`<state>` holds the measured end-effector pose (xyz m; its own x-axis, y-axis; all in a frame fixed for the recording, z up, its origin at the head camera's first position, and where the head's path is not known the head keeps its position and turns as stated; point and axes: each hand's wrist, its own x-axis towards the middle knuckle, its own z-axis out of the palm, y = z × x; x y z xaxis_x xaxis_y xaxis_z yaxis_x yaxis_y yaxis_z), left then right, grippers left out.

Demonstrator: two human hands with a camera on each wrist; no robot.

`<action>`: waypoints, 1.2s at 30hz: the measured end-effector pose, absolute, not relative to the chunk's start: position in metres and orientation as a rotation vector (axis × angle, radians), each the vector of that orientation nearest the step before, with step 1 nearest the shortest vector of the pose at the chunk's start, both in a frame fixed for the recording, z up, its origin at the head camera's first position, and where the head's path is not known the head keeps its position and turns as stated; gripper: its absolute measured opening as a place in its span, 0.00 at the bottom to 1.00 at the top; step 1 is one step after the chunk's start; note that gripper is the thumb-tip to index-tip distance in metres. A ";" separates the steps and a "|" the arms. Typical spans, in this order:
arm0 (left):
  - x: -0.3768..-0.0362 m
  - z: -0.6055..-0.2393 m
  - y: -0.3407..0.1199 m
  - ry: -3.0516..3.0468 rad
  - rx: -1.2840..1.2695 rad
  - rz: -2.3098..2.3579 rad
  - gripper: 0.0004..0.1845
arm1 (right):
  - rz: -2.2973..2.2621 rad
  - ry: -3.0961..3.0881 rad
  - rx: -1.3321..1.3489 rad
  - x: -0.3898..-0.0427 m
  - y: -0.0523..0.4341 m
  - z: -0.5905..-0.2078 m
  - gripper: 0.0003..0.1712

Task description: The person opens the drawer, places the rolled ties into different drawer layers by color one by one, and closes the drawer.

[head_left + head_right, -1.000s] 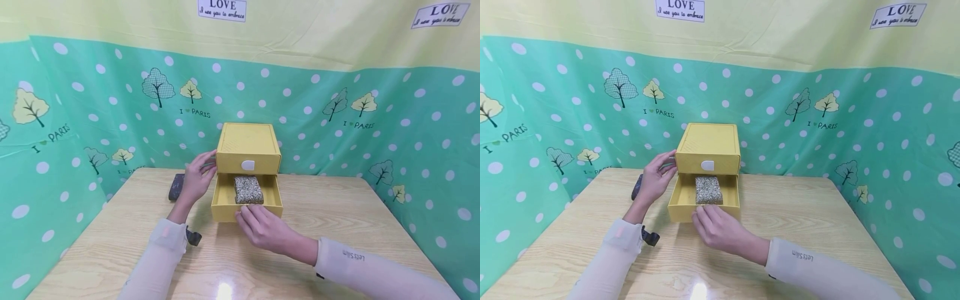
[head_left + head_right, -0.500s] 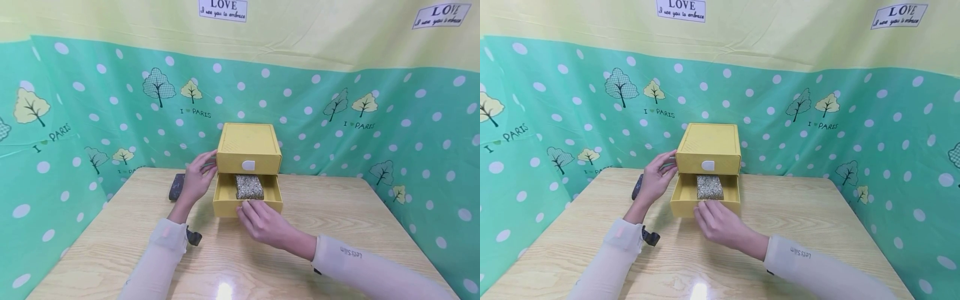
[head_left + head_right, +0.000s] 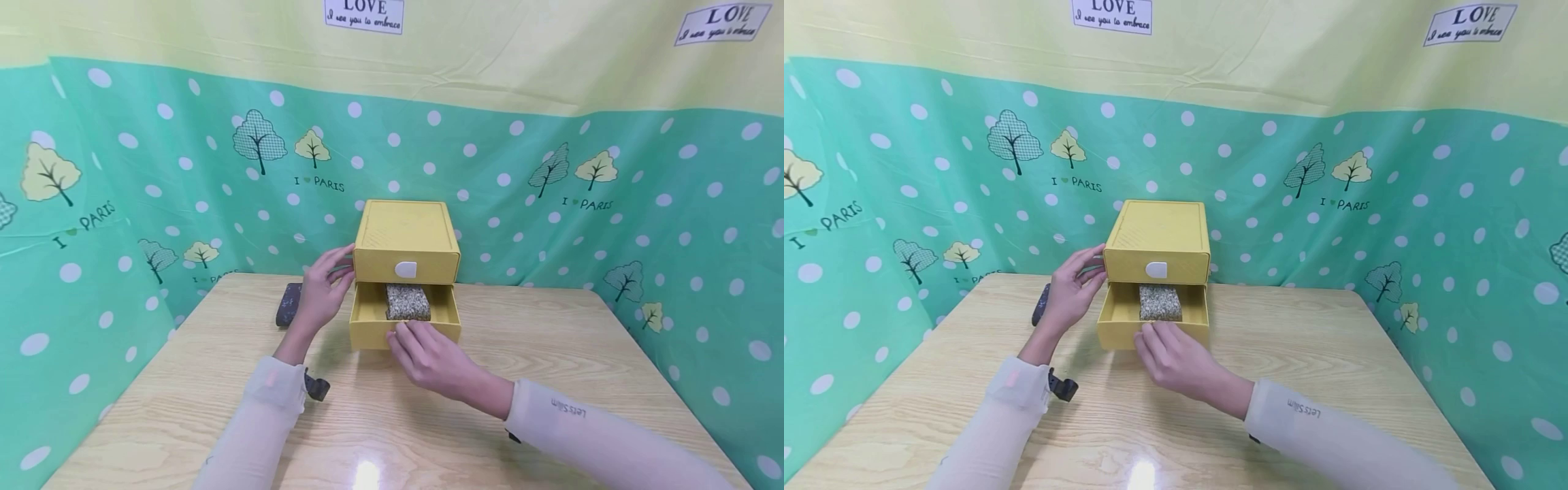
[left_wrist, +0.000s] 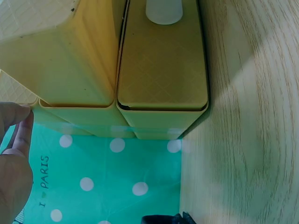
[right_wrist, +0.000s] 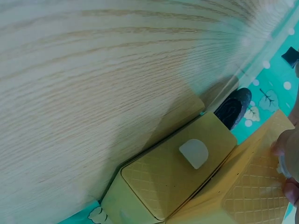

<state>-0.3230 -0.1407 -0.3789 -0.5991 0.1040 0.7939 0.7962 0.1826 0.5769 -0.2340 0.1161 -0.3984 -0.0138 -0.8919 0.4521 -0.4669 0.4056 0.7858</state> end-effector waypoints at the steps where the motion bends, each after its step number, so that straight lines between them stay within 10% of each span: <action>1: -0.323 -0.379 -0.141 -1.853 -0.845 -1.459 0.30 | -0.519 -1.640 1.215 -0.235 0.116 -0.398 0.20; 36: -0.324 -0.380 -0.141 -1.873 -0.828 -1.435 0.29 | -0.490 -1.678 1.144 -0.266 0.111 -0.401 0.17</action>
